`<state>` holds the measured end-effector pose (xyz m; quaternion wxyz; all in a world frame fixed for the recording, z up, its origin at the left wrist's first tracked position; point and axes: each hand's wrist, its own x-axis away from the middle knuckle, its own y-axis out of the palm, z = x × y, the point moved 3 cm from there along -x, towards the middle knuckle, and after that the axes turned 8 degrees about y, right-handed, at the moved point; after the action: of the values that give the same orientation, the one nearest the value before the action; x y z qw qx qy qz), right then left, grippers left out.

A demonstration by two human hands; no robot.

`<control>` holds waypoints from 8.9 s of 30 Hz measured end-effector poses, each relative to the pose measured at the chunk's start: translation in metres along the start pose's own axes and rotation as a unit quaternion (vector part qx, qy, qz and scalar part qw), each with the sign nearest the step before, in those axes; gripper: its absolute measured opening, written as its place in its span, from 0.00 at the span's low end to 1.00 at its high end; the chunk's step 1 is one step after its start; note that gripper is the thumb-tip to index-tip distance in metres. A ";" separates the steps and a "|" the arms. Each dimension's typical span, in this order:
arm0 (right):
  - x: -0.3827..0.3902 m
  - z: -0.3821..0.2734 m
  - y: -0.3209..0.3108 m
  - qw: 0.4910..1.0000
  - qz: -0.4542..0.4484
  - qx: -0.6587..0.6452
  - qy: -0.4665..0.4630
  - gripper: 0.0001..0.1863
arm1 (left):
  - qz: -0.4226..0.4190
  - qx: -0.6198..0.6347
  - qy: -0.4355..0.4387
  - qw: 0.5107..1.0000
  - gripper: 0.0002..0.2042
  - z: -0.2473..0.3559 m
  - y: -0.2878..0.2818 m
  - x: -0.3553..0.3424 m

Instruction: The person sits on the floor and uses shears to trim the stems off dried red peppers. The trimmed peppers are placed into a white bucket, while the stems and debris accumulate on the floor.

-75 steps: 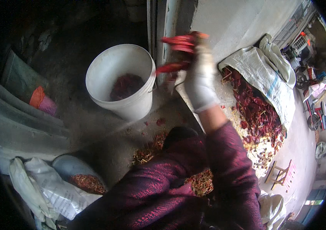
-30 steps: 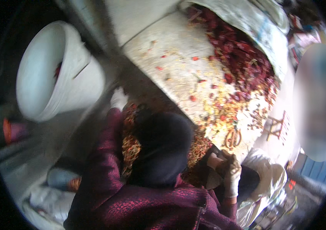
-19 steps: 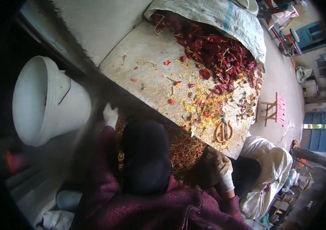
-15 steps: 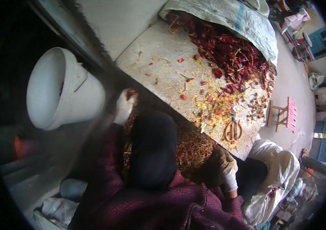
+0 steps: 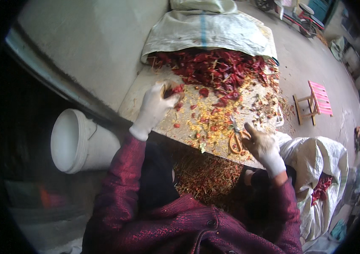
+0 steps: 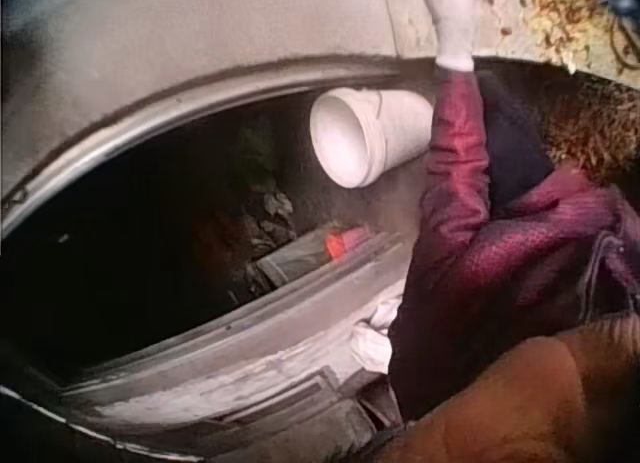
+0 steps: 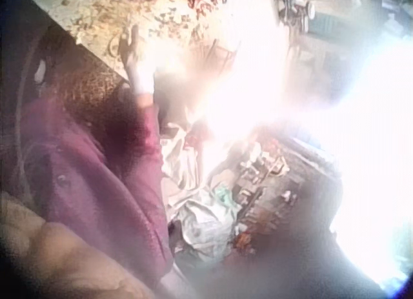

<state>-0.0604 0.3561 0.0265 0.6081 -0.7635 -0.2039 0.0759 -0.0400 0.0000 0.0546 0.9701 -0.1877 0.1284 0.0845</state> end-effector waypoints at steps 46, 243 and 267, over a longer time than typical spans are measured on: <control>-0.036 0.004 0.045 0.950 0.194 -0.236 -0.072 0.22 | -0.072 -0.310 0.106 0.942 0.51 -0.024 0.164 -0.023; -0.076 0.036 0.006 0.320 -0.084 -0.935 -0.130 0.41 | -0.248 -0.065 0.119 0.959 0.13 -0.031 0.155 -0.054; -0.088 0.048 0.028 0.510 -0.012 -0.859 0.045 0.28 | -0.391 -0.260 -0.045 0.882 0.24 -0.149 0.132 -0.093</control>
<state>-0.1514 0.3592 -0.0242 -0.3357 -0.9126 -0.1511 -0.1780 -0.1889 0.0529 -0.0979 0.8457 -0.4637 -0.0261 -0.2629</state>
